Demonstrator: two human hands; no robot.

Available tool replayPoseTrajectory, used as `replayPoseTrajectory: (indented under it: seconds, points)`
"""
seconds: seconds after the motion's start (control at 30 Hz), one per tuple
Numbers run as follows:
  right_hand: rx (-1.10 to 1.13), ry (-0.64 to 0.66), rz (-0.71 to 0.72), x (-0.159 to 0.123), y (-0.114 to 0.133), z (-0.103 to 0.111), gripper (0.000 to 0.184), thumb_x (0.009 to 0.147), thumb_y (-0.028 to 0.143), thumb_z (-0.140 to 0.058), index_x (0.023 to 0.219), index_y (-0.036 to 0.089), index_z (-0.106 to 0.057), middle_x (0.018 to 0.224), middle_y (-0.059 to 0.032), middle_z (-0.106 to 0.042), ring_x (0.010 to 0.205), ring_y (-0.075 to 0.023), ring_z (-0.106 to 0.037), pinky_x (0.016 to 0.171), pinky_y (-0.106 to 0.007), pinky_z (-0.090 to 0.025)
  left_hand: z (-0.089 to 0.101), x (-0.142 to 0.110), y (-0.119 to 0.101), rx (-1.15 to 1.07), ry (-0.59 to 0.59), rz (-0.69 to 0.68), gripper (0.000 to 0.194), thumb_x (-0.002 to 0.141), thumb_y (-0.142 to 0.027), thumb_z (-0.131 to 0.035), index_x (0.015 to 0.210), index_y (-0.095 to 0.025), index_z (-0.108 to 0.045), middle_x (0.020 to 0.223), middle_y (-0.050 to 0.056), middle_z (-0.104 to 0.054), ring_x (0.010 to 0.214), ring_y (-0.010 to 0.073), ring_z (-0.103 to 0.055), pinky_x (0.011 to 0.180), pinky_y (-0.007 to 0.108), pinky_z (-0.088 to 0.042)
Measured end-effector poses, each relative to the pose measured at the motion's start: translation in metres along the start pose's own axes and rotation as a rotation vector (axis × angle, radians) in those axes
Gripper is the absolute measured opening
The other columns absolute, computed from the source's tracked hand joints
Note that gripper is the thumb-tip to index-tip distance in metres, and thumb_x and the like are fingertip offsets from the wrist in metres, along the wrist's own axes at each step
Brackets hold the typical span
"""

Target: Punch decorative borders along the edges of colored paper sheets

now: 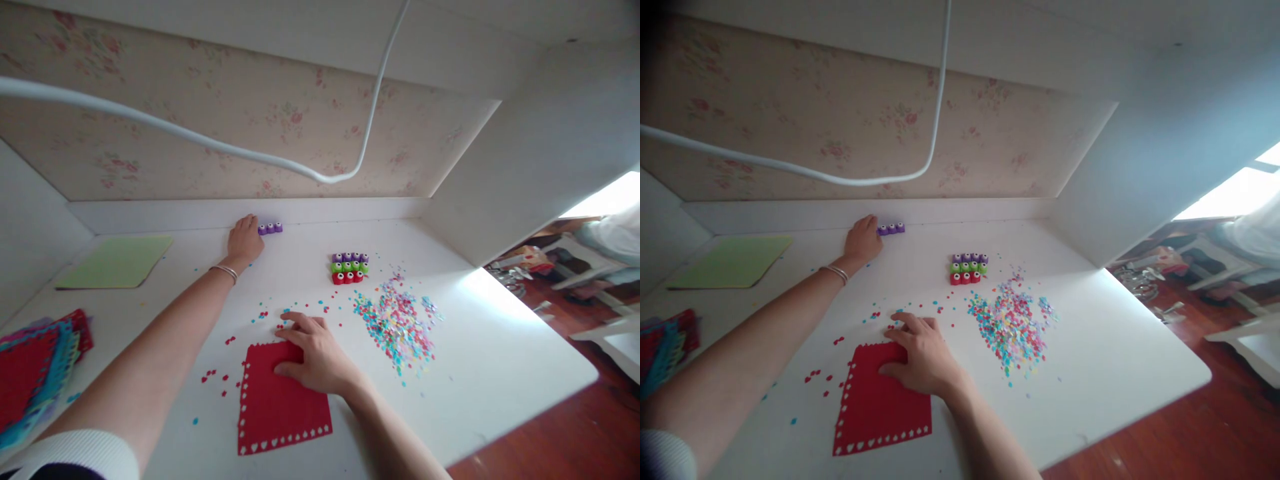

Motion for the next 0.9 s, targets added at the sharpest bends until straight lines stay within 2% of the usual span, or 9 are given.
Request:
replayPoseTrajectory:
  seconds: [0.1, 0.2, 0.37, 0.47, 0.53, 0.6, 0.7, 0.8, 0.9]
  points:
    - [0.009, 0.007, -0.016, -0.001, -0.003, 0.000, 0.049, 0.077, 0.040, -0.076, 0.122, 0.024, -0.066, 0.144, -0.0085, -0.047, 0.119, -0.0239, -0.053, 0.106, -0.040, -0.035, -0.007, -0.002, 0.021, -0.009, 0.112, -0.055, 0.038, 0.093, -0.030, -0.058, 0.129, -0.018, -0.053, 0.137, 0.011, -0.051, 0.122, 0.0280, -0.052, 0.101, 0.052, -0.043]
    - [0.028, 0.016, -0.013, -0.001, -0.006, -0.001, 0.041, 0.080, 0.038, -0.073, 0.119, 0.025, -0.069, 0.142, -0.0080, -0.049, 0.117, -0.0235, -0.053, 0.105, -0.038, -0.038, -0.005, -0.008, 0.036, 0.002, 0.183, -0.075, 0.037, 0.094, -0.028, -0.056, 0.130, -0.017, -0.053, 0.132, 0.011, -0.055, 0.114, 0.0258, -0.057, 0.097, 0.048, -0.045]
    - [0.066, 0.006, -0.018, -0.001, -0.006, -0.001, 0.037, 0.077, 0.032, -0.077, 0.113, 0.024, -0.070, 0.134, -0.0073, -0.056, 0.119, -0.0233, -0.053, 0.105, -0.037, -0.038, 0.016, -0.031, 0.059, 0.033, 0.278, -0.075, 0.038, 0.090, -0.014, -0.048, 0.125, -0.020, -0.062, 0.120, 0.010, -0.060, 0.105, 0.0238, -0.061, 0.092, 0.032, -0.045]
    - [0.091, -0.025, 0.001, 0.000, -0.001, 0.001, 0.034, 0.073, 0.024, -0.080, 0.105, 0.022, -0.070, 0.125, -0.0069, -0.062, 0.117, -0.0228, -0.054, 0.104, -0.036, -0.038, 0.032, -0.054, 0.070, 0.035, 0.329, -0.068, 0.031, 0.090, -0.027, -0.051, 0.117, -0.023, -0.067, 0.107, 0.007, -0.062, 0.095, 0.0237, -0.064, 0.085, 0.030, -0.046]
    - [0.104, -0.050, 0.021, 0.000, 0.002, 0.002, 0.024, 0.075, 0.017, -0.076, 0.097, 0.021, -0.069, 0.110, -0.0048, -0.068, 0.108, -0.0205, -0.058, 0.098, -0.034, -0.041, 0.042, -0.074, 0.075, 0.022, 0.353, -0.069, 0.030, 0.089, -0.034, -0.054, 0.111, -0.024, -0.070, 0.102, 0.006, -0.062, 0.091, 0.0232, -0.065, 0.084, 0.030, -0.046]
    - [0.117, -0.079, 0.032, 0.001, 0.006, 0.004, 0.012, 0.082, 0.012, -0.067, 0.090, 0.021, -0.067, 0.095, -0.0023, -0.070, 0.094, -0.0174, -0.061, 0.090, -0.031, -0.044, 0.051, -0.098, 0.075, -0.004, 0.358, -0.076, 0.030, 0.087, -0.033, -0.056, 0.112, -0.024, -0.070, 0.108, 0.006, -0.061, 0.090, 0.0217, -0.065, 0.086, 0.029, -0.047]
    - [0.127, -0.116, 0.035, 0.002, 0.008, 0.005, 0.012, 0.088, 0.011, -0.059, 0.082, 0.021, -0.065, 0.083, -0.0007, -0.069, 0.082, -0.0153, -0.061, 0.082, -0.029, -0.044, 0.065, -0.137, 0.071, -0.052, 0.324, -0.069, 0.037, 0.085, -0.020, -0.052, 0.118, -0.020, -0.067, 0.122, 0.008, -0.058, 0.094, 0.0215, -0.065, 0.092, 0.032, -0.046]
    - [0.135, -0.154, 0.000, 0.001, 0.005, 0.005, 0.011, 0.088, 0.013, -0.058, 0.083, 0.021, -0.065, 0.083, -0.0010, -0.069, 0.081, -0.0161, -0.061, 0.080, -0.030, -0.045, 0.078, -0.174, 0.058, -0.120, 0.287, -0.060, 0.034, 0.086, -0.017, -0.050, 0.115, -0.019, -0.068, 0.116, 0.008, -0.063, 0.101, 0.0226, -0.064, 0.094, 0.032, -0.047]
    - [0.199, -0.180, -0.069, -0.001, 0.000, 0.005, 0.015, 0.089, 0.016, -0.054, 0.095, 0.021, -0.067, 0.094, -0.0032, -0.071, 0.084, -0.0165, -0.064, 0.077, -0.029, -0.047, 0.088, -0.205, 0.034, -0.192, 0.255, -0.051, 0.026, 0.089, -0.029, -0.055, 0.111, -0.023, -0.067, 0.109, 0.005, -0.067, 0.095, 0.0207, -0.065, 0.089, 0.031, -0.050]
Point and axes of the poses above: each hand's wrist, its own x-axis towards the middle knuckle, its own z-axis out of the back of the hand, y = z × x, the point moved 5 cm from there along x, towards the middle knuckle
